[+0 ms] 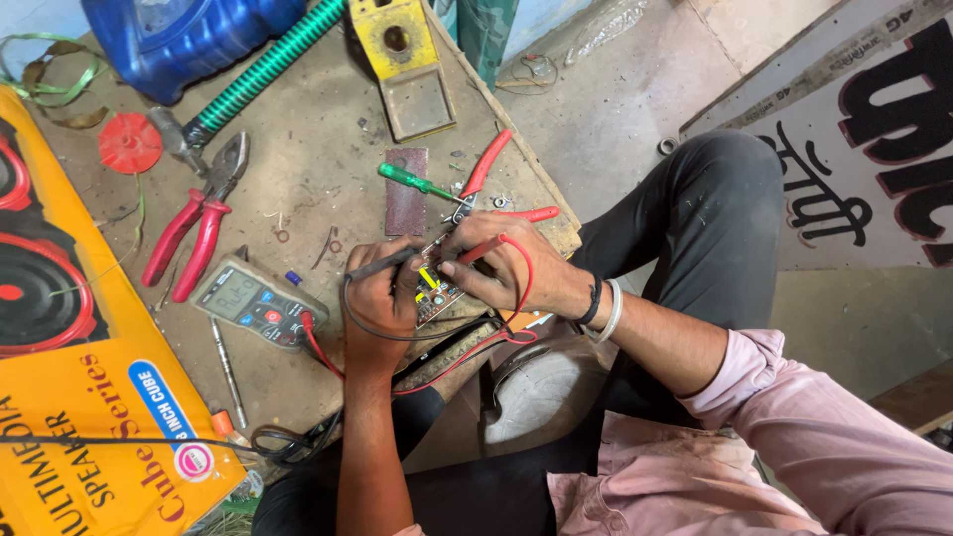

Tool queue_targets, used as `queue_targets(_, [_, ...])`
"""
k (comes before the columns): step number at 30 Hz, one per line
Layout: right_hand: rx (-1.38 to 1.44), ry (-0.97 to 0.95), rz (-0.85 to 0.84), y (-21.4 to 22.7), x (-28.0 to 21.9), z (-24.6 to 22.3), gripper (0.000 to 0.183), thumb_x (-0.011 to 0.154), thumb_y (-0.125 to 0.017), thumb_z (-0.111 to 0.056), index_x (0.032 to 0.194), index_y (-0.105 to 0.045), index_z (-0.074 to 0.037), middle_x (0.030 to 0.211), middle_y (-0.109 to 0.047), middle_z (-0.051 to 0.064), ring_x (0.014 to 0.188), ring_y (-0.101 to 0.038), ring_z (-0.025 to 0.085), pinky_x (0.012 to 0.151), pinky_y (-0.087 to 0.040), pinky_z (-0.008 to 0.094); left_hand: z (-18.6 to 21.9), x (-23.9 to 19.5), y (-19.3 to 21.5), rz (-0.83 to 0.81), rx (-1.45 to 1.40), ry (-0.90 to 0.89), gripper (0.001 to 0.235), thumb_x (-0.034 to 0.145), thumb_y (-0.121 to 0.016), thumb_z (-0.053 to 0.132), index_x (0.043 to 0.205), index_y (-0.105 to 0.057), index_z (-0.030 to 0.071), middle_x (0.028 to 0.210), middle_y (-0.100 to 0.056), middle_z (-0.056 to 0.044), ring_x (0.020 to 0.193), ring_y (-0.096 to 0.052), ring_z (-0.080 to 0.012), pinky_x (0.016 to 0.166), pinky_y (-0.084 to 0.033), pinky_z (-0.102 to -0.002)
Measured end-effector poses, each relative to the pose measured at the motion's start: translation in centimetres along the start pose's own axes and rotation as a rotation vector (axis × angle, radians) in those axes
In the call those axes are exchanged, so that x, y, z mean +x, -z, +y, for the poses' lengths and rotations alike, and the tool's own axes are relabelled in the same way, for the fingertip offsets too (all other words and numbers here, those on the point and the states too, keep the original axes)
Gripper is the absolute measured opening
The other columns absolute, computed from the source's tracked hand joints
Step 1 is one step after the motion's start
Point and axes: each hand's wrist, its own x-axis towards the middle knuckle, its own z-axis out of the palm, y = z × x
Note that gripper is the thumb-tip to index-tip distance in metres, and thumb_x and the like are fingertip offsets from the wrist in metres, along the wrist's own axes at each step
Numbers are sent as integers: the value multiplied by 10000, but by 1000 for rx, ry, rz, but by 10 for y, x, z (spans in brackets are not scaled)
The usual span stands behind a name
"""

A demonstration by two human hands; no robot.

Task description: The person uses a multimeter to test various points on a small circuit board. They hold the board and move the multimeter probes across different components and solder joints, checking electrical continuity or voltage.

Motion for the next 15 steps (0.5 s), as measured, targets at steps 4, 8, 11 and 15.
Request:
queue_targets(4, [-3, 2, 15, -1, 0, 3, 122, 963, -717, -162, 978, -683, -46, 942, -697, 116, 899, -697, 312, 805, -556, 405, -1, -2, -1, 4, 26, 21, 232, 1065, -563, 200, 1105, -690, 10, 1069, -708, -154, 1015, -626, -385, 917, -484, -485])
queue_targets(8, [28, -42, 3, -3, -6, 4, 123, 970, -712, -132, 1003, -680, -18, 942, -687, 143, 889, -694, 297, 807, -553, 398, -9, -7, -6, 67, 32, 3, 171, 1006, -641, 169, 1097, -699, 35, 1063, -711, -132, 1034, -630, -366, 944, -489, -473])
queue_targets(11, [-24, -44, -18, -4, -8, 8, 110, 999, -684, -107, 1051, -699, -11, 974, -703, 143, 895, -699, 284, 800, -550, 392, -19, -10, -11, 119, 71, 5, 143, 972, -688, 182, 1056, -708, 67, 1049, -731, -104, 1014, -649, -335, 928, -501, -447])
queue_targets(15, [-43, -164, -9, -8, -11, 11, 113, 1007, -689, -113, 1014, -680, 0, 853, -677, 125, 747, -665, 246, 688, -523, 360, -22, -11, -16, 166, 61, 7, 173, 981, -695, 226, 1042, -706, 65, 1006, -733, -98, 974, -666, -299, 921, -517, -424])
